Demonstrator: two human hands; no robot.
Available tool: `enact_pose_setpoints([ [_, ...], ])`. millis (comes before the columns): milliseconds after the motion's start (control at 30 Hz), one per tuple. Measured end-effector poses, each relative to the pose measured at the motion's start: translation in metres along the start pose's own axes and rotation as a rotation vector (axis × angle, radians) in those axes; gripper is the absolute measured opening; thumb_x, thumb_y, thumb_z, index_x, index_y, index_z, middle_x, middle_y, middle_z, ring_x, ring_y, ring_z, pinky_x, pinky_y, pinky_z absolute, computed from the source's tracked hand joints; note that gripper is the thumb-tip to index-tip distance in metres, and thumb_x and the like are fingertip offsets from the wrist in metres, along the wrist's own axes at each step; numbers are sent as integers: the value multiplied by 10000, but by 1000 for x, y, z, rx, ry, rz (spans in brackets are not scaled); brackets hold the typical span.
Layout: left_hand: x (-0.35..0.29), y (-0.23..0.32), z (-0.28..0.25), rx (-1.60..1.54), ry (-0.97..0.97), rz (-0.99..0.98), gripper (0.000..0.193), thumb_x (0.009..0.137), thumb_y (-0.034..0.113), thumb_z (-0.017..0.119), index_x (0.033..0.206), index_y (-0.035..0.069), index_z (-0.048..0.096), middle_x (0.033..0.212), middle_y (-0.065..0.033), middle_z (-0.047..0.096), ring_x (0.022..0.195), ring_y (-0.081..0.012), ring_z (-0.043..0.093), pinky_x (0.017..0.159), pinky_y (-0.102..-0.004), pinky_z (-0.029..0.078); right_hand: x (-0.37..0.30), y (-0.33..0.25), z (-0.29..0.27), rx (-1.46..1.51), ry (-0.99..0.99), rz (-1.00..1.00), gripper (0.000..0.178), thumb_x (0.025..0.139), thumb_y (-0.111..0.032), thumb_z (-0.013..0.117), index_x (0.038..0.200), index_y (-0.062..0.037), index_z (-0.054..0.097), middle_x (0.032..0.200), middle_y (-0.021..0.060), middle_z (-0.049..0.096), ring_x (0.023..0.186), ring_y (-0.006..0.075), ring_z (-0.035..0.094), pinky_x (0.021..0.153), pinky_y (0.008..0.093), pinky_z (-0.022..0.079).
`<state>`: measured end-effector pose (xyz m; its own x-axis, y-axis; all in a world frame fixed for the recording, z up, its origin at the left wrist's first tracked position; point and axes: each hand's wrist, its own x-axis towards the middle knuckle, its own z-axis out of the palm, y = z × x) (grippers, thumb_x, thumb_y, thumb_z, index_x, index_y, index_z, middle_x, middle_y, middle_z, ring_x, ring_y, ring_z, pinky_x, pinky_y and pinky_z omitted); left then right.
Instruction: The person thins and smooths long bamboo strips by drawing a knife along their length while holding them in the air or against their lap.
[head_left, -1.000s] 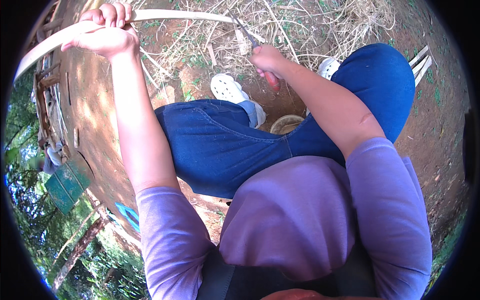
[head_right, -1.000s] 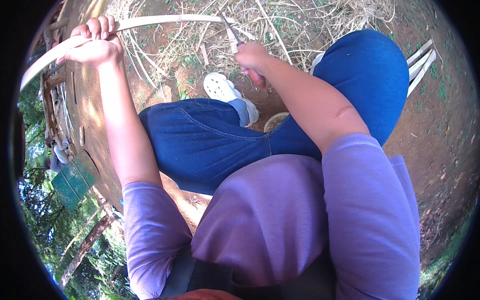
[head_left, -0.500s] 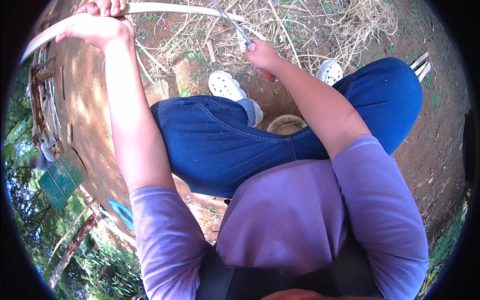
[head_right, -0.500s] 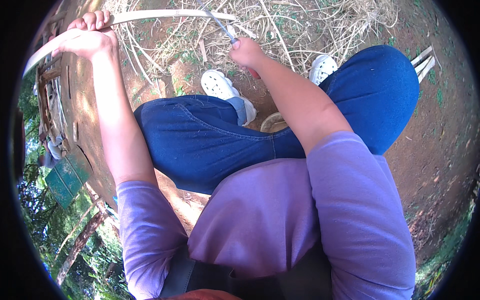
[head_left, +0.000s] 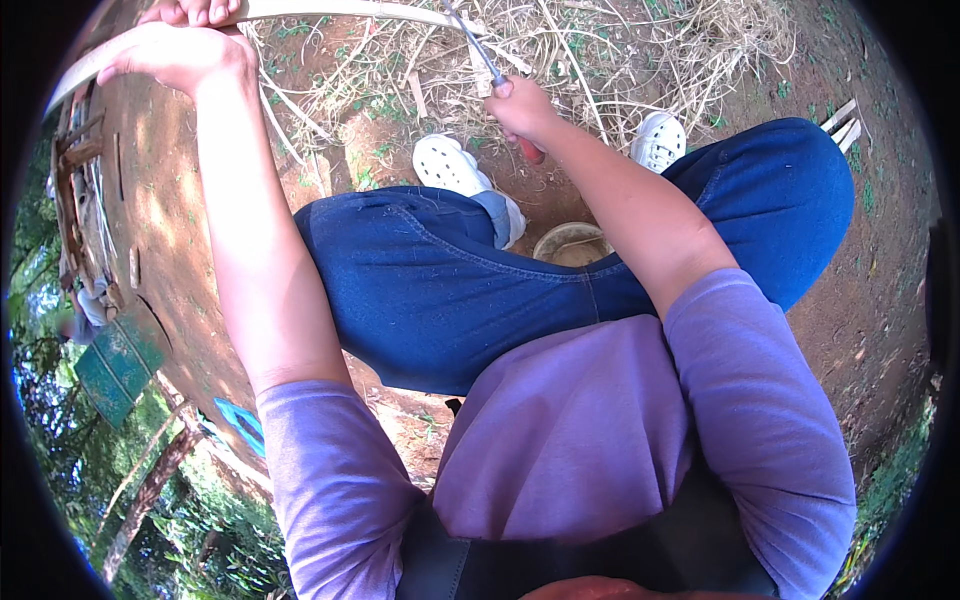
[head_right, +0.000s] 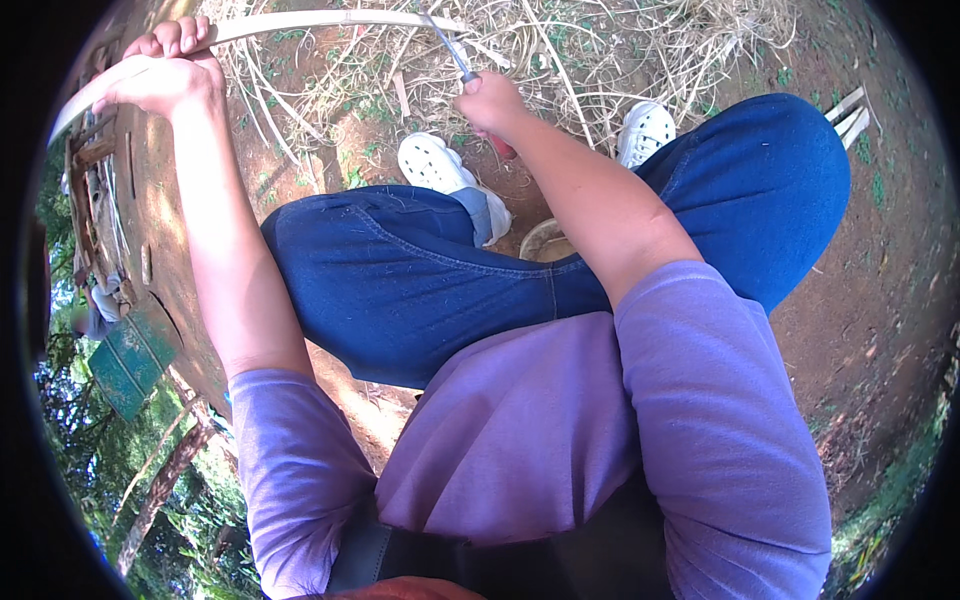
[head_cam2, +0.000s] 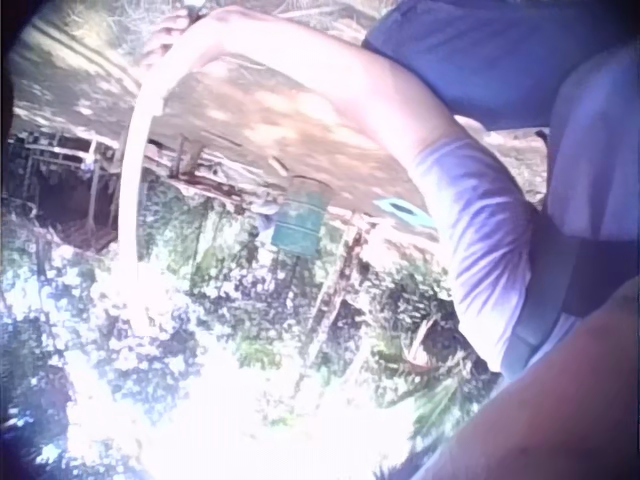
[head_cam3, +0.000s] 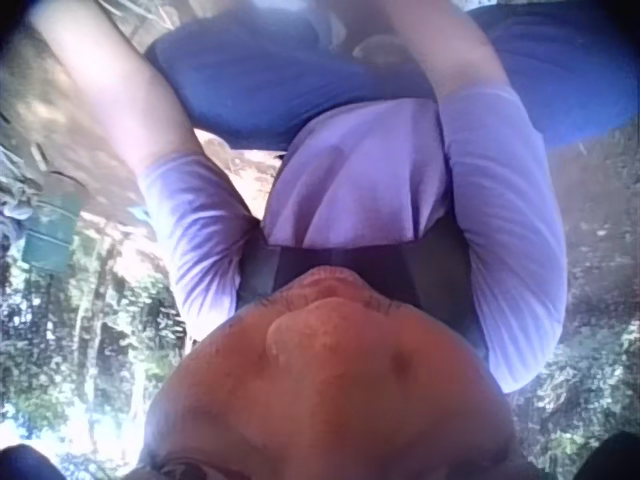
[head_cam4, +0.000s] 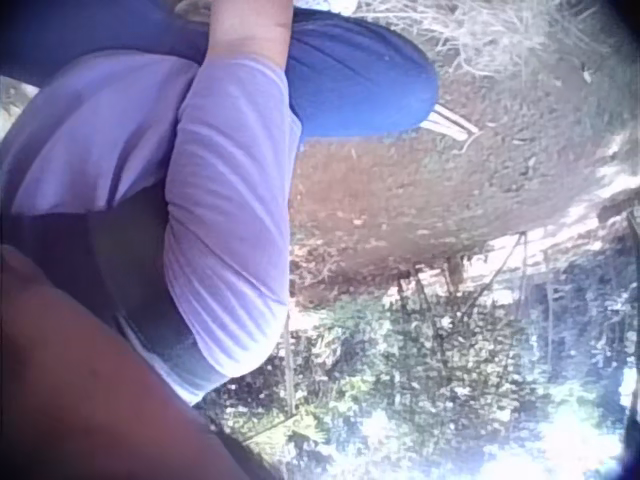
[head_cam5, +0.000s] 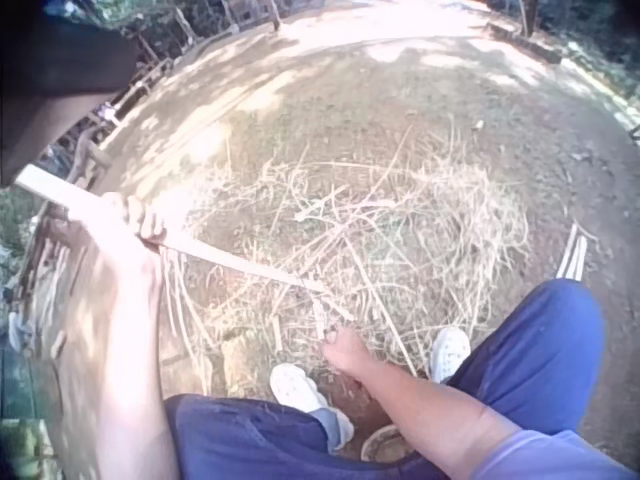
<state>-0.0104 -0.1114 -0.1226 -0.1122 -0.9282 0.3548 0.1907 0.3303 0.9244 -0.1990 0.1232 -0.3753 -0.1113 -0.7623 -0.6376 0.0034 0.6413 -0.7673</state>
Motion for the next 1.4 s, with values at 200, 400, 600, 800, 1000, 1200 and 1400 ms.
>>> enact_pose_setpoints([
  [200, 4, -5, -12, -57, -39, -37, 1005, 668, 1021, -48, 715, 106, 363, 555, -60, 329, 502, -209, 337, 544, -372, 357, 14, -6, -4, -23, -37, 132, 173, 909, -166, 619, 953, 0, 625, 652, 97, 625, 522, 186, 619, 509, 357, 516],
  [400, 4, -5, -9, -86, -8, -32, 960, 713, 997, -27, 719, 114, 351, 560, -45, 332, 480, -183, 331, 498, -338, 332, -1, -6, -13, -172, -21, 124, 147, 937, -178, 573, 909, -34, 586, 658, 76, 603, 543, 179, 611, 518, 364, 518],
  [600, 4, -2, -4, -110, 17, 12, 907, 809, 952, 10, 724, 113, 344, 580, -33, 349, 455, -160, 326, 446, -302, 322, -1, 24, -10, -158, 46, 142, 237, 971, -195, 528, 1029, -3, 654, 708, 100, 669, 538, 211, 650, 565, 378, 558],
  [800, 17, -3, -26, -77, 10, 7, 967, 772, 966, -23, 722, 92, 385, 584, -67, 373, 487, -199, 359, 509, -351, 377, -4, 18, -11, -258, 38, 54, 271, 993, -219, 538, 1104, -1, 654, 692, 78, 657, 534, 195, 639, 536, 374, 545],
  [1000, 7, -9, -8, -69, 19, 44, 1031, 735, 981, -55, 719, 70, 426, 588, -102, 398, 519, -238, 391, 572, -401, 431, 5, 24, -15, -123, -24, 125, 272, 972, -188, 587, 1164, -13, 667, 750, 122, 662, 575, 193, 637, 531, 357, 534],
  [1200, 45, -19, -45, -91, 27, 5, 1096, 732, 978, -79, 731, 36, 483, 599, -137, 435, 551, -279, 431, 636, -448, 487, 9, 25, -36, -177, -84, 262, 163, 938, -114, 572, 1033, 1, 638, 723, 97, 642, 563, 196, 623, 551, 357, 557],
  [1400, 36, -28, -103, -200, 150, -75, 1156, 833, 925, -38, 834, -57, 572, 737, -197, 541, 718, -330, 524, 772, -488, 527, -18, -55, -60, -135, -87, 89, 193, 927, -177, 602, 988, 4, 626, 797, 59, 624, 622, 137, 611, 562, 286, 554],
])
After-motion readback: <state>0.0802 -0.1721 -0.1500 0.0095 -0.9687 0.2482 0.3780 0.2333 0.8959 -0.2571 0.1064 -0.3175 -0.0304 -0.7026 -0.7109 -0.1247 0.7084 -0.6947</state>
